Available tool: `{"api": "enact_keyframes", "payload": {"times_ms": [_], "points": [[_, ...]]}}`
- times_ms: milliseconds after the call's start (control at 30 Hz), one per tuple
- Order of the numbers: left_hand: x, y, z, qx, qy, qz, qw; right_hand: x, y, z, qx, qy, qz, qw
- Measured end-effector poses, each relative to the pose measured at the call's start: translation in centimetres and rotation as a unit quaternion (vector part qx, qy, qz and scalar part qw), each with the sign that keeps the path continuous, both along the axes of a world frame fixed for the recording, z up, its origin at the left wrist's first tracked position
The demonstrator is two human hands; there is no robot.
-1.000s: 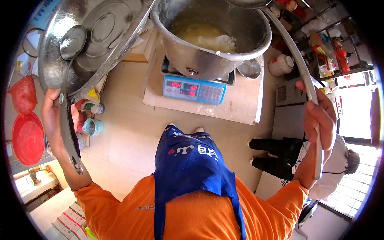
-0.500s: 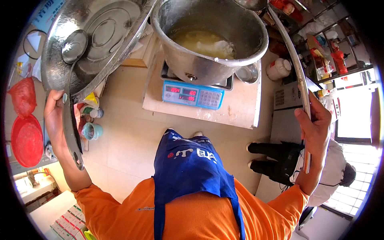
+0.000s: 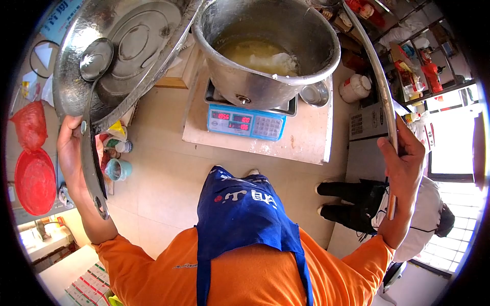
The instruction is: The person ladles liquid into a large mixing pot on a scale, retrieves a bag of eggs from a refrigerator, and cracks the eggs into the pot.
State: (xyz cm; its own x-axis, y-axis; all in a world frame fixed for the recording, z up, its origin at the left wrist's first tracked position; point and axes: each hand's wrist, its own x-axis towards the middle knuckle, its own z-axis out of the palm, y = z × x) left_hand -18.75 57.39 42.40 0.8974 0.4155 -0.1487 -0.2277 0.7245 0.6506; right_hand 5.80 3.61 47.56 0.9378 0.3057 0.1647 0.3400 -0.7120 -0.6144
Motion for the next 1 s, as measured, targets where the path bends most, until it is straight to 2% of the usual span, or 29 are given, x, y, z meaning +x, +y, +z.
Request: {"api": "enact_keyframes", "payload": {"times_ms": [233,367,500,567,600,667,767,867,900,1000], "points": [[0.4,-1.0,0.6,-0.011,-0.016,0.004,1.000,0.0,0.8,0.2,0.023,0.000,-0.003,1.000],[0.4,-0.8,0.4,-0.042,-0.028,0.002,0.999,0.5,1.6,2.0,0.152,0.156,0.056,0.974],[0.3,-0.4,0.1,-0.006,-0.001,0.018,1.000,1.5,1.9,1.4,0.333,0.284,0.065,0.897],[0.3,-0.8,0.2,0.023,0.007,0.039,0.999,2.4,1.6,0.5,0.397,0.330,0.103,0.850],[0.3,-0.9,0.3,0.026,0.019,0.052,0.998,2.6,1.5,0.5,0.441,0.374,0.106,0.809],[0.2,-1.1,0.5,0.029,0.045,0.078,0.996,2.7,1.3,0.5,0.520,0.456,0.107,0.715],[-0.3,-0.3,-0.3,0.047,0.042,0.107,0.992,2.7,1.3,-0.3,0.608,0.546,0.167,0.552],[-0.9,1.2,-1.0,0.078,0.014,0.039,0.996,2.0,2.0,-2.7,0.668,0.559,0.226,0.436],[-1.5,2.1,-1.9,0.112,0.009,0.049,0.992,1.3,2.6,-3.1,0.689,0.573,0.229,0.380],[-0.4,0.1,-0.6,0.077,0.040,0.077,0.993,-0.9,4.7,-4.3,0.719,0.577,0.254,0.293]]}}
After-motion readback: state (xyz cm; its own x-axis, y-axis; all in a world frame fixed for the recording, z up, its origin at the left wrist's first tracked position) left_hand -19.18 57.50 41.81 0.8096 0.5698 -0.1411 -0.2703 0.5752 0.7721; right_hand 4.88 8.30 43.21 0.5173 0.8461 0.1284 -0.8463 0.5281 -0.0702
